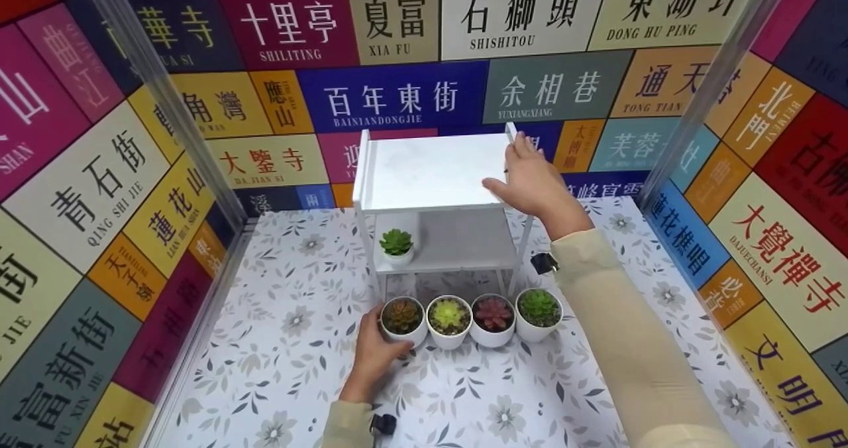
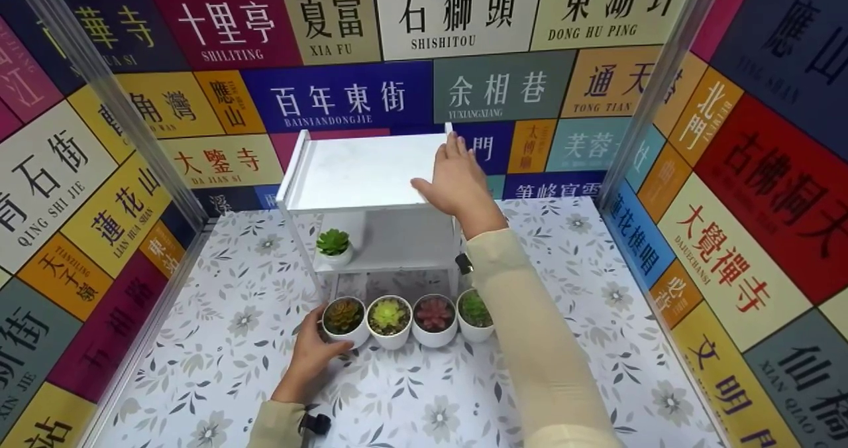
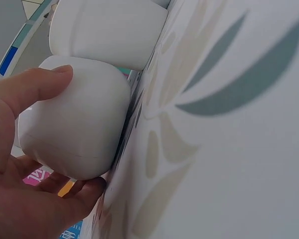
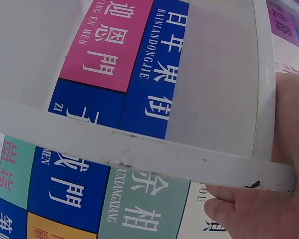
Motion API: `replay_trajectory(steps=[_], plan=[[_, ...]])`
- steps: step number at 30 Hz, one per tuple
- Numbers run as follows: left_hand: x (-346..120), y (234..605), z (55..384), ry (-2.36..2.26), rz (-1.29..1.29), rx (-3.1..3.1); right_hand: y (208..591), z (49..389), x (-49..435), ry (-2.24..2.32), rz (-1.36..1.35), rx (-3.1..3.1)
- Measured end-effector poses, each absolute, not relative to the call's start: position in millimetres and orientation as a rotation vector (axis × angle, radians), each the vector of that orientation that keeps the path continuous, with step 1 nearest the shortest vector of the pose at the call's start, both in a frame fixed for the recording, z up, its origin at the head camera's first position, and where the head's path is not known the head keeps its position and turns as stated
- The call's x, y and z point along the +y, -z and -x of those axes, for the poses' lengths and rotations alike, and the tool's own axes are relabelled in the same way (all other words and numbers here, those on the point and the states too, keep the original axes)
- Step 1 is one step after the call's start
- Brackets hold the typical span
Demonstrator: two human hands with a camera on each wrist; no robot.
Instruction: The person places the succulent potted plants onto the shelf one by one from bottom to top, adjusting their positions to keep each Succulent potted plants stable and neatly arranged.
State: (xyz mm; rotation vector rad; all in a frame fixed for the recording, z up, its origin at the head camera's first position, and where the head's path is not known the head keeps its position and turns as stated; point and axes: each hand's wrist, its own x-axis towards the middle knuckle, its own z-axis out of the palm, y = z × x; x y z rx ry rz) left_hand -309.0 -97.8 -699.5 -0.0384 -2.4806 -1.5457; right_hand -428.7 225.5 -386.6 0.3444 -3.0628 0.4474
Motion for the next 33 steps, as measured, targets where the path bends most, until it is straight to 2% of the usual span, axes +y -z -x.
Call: replay_trajectory(steps=[33], plan=[[-95,682,303,1.578,-0.036,-2.431,387,430,225,-0.464,-0.315,-3.075]])
